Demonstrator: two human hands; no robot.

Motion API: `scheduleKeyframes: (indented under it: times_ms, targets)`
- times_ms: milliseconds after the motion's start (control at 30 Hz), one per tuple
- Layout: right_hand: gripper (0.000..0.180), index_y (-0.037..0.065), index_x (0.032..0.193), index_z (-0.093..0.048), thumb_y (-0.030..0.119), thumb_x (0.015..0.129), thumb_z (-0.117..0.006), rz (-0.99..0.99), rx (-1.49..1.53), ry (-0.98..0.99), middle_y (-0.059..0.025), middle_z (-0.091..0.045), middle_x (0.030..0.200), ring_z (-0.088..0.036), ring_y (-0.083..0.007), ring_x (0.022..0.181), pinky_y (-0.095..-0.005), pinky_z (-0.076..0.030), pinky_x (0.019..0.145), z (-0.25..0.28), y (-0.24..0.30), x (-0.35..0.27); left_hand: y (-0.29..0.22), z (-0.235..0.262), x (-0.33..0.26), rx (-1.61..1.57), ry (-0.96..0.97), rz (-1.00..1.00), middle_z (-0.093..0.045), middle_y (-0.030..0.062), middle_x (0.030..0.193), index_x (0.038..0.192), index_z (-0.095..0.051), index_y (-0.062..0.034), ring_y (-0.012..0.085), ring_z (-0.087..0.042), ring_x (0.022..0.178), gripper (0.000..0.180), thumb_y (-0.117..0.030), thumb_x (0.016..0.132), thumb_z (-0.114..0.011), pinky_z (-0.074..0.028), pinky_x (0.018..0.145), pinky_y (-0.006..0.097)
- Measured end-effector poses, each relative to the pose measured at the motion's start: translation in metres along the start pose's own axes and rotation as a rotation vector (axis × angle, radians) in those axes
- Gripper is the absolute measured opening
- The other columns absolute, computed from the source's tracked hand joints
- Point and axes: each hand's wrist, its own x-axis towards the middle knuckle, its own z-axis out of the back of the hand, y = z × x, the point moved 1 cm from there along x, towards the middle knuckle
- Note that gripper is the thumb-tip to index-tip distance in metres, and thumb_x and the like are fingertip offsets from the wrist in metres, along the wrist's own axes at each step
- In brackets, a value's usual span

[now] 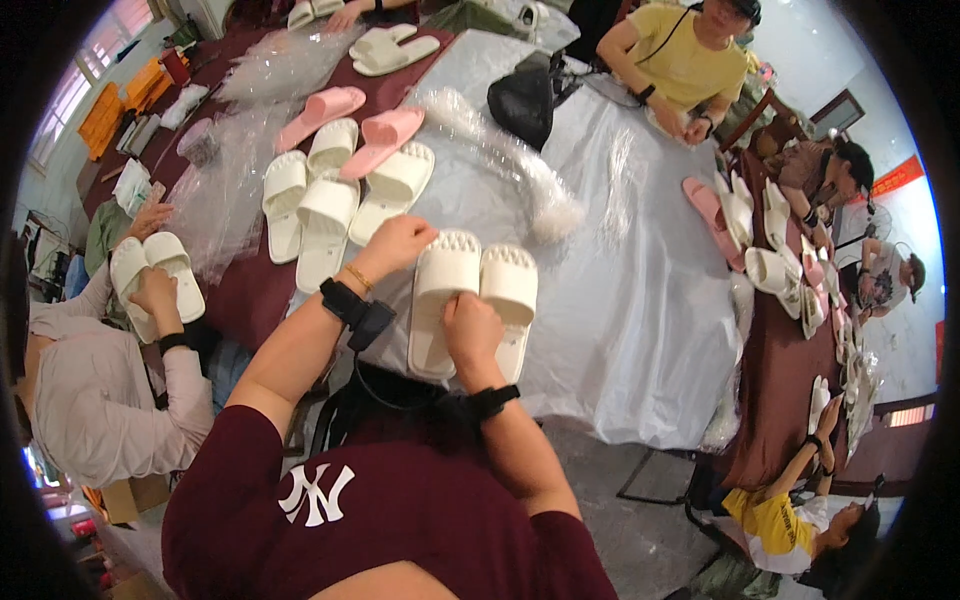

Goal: Assembling and inspecting white slippers at a manufacturing production table.

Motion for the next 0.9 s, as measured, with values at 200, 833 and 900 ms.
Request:
scheduleKeyframes:
  times_ms: [200,833,900]
  targets:
    - [0.027,0.005,0.072,-0.061,0.028,0.084,-0.053,0.037,-0.022,-0.029,-0.0204,-0.063,0.068,-0.063,-0.0388,0.062,-0.0495,-0.051,0.061,-0.013,-0.002,-0.018,-0.001,-0.018,0.004,0.185,0.212,0.147,-0.064,0.0239,0.073,0.075,-0.069,0.0001,0.0383,-0.063,0.072,0.043,-0.043,0.075,-0.063,-0.05,0.069,0.043]
    - [0.006,0.009,0.084,-0.068,0.01,0.079,-0.065,0.123,-0.034,-0.232,-0.0092,-0.06,0.071,-0.06,-0.029,0.062,-0.0382,-0.047,0.055,0.104,-0.068,-0.088,-0.045,-0.039,0.031,-0.31,0.201,-0.076,-0.066,0.0059,0.072,0.086,-0.068,0.001,0.0103,-0.062,0.067,0.026,-0.023,0.087,-0.058,-0.049,0.064,0.024]
    - [0.007,0.008,0.085,-0.067,0.008,0.078,-0.065,0.308,0.081,-0.207,-0.0082,-0.061,0.073,-0.061,-0.0278,0.065,-0.0367,-0.048,0.056,0.095,-0.052,-0.093,-0.049,-0.051,0.03,-0.305,0.206,-0.107,-0.067,0.0067,0.073,0.087,-0.068,-0.0007,0.0128,-0.062,0.067,0.025,-0.024,0.086,-0.058,-0.049,0.064,0.027]
